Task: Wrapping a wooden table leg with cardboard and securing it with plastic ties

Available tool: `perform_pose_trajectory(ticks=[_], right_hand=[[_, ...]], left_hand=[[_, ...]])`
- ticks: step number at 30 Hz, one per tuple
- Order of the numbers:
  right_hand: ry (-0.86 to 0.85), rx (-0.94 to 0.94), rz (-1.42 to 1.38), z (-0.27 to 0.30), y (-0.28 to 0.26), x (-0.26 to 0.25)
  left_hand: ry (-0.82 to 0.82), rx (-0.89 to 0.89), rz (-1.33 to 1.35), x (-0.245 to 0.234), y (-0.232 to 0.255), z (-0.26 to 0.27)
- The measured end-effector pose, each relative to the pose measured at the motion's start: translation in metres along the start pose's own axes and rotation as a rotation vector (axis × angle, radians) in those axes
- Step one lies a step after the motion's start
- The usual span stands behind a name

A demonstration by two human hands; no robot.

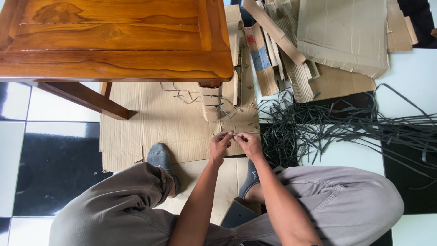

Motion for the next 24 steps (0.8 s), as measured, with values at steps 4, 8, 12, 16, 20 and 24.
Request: perform_pose_trajectory(ticks=[4, 8, 12, 16, 20, 24], right_hand=[[0.007, 0.075, 0.108, 0.0, -0.011, 0.006], [0.25, 0.217, 0.086, -0.023, 0.015, 0.001], [0.651, 0.221, -0.259, -0.059, 0.018, -0.017], [0.632, 0.106, -0.734, -0.09, -0.038, 0.0], [0.375, 0.092, -0.552, -0.089, -0.124, 0.038], [0.097, 0.138, -0.439, -0.116, -0.13, 0.07]], left_hand=[[0.032, -0.003, -0.016, -0.015, -0.013, -0.021], [0.204, 0.056, 0.053, -0.033, -0.005, -0.035], [0.373, 0.085, 0.179, -0.055, 0.026, -0.046], [0.389, 0.149, 0.095, -0.067, 0.072, -0.056], [0.215, 0.25, 0.057, -0.064, 0.108, -0.076], [0.029, 0.251, 0.037, -0.059, 0.141, -0.073]])
Point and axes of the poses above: each hand's wrist, its own z-axis away from the middle knuckle, its own x-axis out of the palm, y = z × x, the point moved 2 cm from there along -z, towards the middle knuckle, and after that the axes turned 15 degrees about -z, right-handed, at the moved point
